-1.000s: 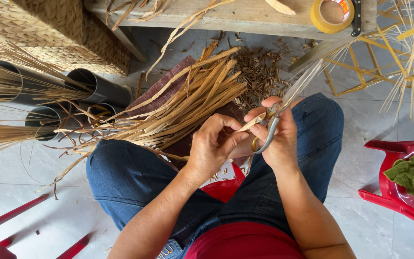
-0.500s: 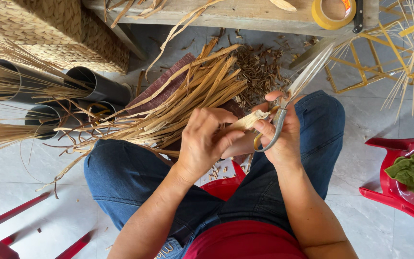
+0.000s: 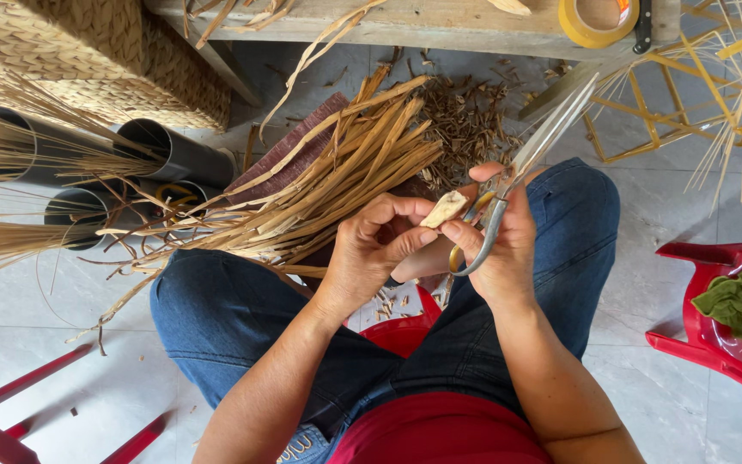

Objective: The person sits on a low stool and trims dried plant stalks with scissors, cutting off thin strips and ends from each stalk one at a time and placing the trimmed pieces onto a pile of stalks beside them.

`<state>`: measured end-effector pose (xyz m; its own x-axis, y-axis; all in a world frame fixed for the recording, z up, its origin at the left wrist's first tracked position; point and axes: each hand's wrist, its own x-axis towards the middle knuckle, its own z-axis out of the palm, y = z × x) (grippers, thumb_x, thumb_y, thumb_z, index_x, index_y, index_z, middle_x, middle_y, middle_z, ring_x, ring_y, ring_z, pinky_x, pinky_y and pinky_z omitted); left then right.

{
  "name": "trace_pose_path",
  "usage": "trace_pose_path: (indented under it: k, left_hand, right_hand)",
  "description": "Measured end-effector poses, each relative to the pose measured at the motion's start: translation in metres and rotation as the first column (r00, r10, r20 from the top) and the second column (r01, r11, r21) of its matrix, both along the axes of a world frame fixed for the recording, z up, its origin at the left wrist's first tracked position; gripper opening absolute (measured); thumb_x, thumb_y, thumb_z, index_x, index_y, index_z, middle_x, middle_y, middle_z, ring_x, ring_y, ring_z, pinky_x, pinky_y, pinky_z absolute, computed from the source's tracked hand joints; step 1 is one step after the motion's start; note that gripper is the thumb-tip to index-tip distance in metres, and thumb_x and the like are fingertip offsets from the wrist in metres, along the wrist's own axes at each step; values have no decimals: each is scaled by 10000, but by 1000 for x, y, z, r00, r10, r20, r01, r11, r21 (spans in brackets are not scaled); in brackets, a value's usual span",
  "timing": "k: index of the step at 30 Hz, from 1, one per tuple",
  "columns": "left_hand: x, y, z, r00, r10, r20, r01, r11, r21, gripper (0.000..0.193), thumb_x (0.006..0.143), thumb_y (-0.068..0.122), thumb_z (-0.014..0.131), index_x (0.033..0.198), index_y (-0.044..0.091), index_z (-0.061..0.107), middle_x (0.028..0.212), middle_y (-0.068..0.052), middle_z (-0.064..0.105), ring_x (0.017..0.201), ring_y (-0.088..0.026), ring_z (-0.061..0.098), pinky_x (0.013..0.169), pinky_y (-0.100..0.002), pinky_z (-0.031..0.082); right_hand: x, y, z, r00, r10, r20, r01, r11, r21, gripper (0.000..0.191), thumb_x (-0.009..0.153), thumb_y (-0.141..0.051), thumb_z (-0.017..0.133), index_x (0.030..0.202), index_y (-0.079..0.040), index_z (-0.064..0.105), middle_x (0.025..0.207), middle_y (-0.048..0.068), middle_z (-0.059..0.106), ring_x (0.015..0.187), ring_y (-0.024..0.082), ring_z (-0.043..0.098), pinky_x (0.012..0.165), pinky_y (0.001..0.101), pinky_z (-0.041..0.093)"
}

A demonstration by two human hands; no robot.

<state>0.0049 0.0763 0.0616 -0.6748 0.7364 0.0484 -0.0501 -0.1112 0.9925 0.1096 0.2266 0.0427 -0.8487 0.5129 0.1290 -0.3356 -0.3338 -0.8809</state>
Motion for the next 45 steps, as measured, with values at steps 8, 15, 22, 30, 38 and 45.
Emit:
trace_pose_path:
  k: [8,15,22,30,38,45]
  left_hand:
    - [-3,-5,-13,908,21,418,-38,999,33,198,1019,154,714,1161,18,734,889,16,654,751,-42,501,644,-206,410]
    - [-2,-1,-9,882,46,468,-100,991,91,170,1032,154,670,1127,17,702,979,7,709,870,-35,599,791,-204,511]
    - [1,7,-8,903,24,428,-99,983,154,144,1027,147,673,1100,23,684,998,-28,724,897,-64,662,827,-229,555]
    - [10,21,-27,947,1,323,-31,995,90,178,1037,203,691,1053,27,666,910,-28,701,813,-53,630,735,-210,534]
    - [19,29,-34,937,-81,339,52,994,94,169,995,191,693,1046,34,659,895,-17,725,807,-57,663,734,-207,558]
    - [12,31,-27,936,-45,350,9,994,105,176,1000,217,666,1088,67,639,911,-19,701,783,-68,661,718,-223,573]
  right_hand:
    - [16,-3,3,979,-17,202,-58,932,358,666,871,-197,796,1446,-35,499,1177,87,610,1089,176,578,1019,370,495]
    - [26,-21,0,907,-92,412,-180,798,575,807,769,-244,872,1441,-47,472,1214,114,648,1156,210,627,1000,378,510]
    - [26,-20,3,898,-100,428,-176,810,559,784,778,-222,873,1437,-45,489,1207,112,648,1136,210,645,930,349,554]
    - [42,-15,-8,907,-199,371,-130,705,697,737,781,-184,896,1395,-12,526,1130,88,645,1008,166,655,853,294,555]
    - [52,-20,-34,897,-240,370,26,866,500,472,856,-141,834,1263,3,643,794,-17,616,690,76,573,641,214,489]
    - [57,-2,-42,868,-174,464,108,980,164,296,1028,-250,670,1172,3,621,665,6,546,510,85,488,465,225,388]
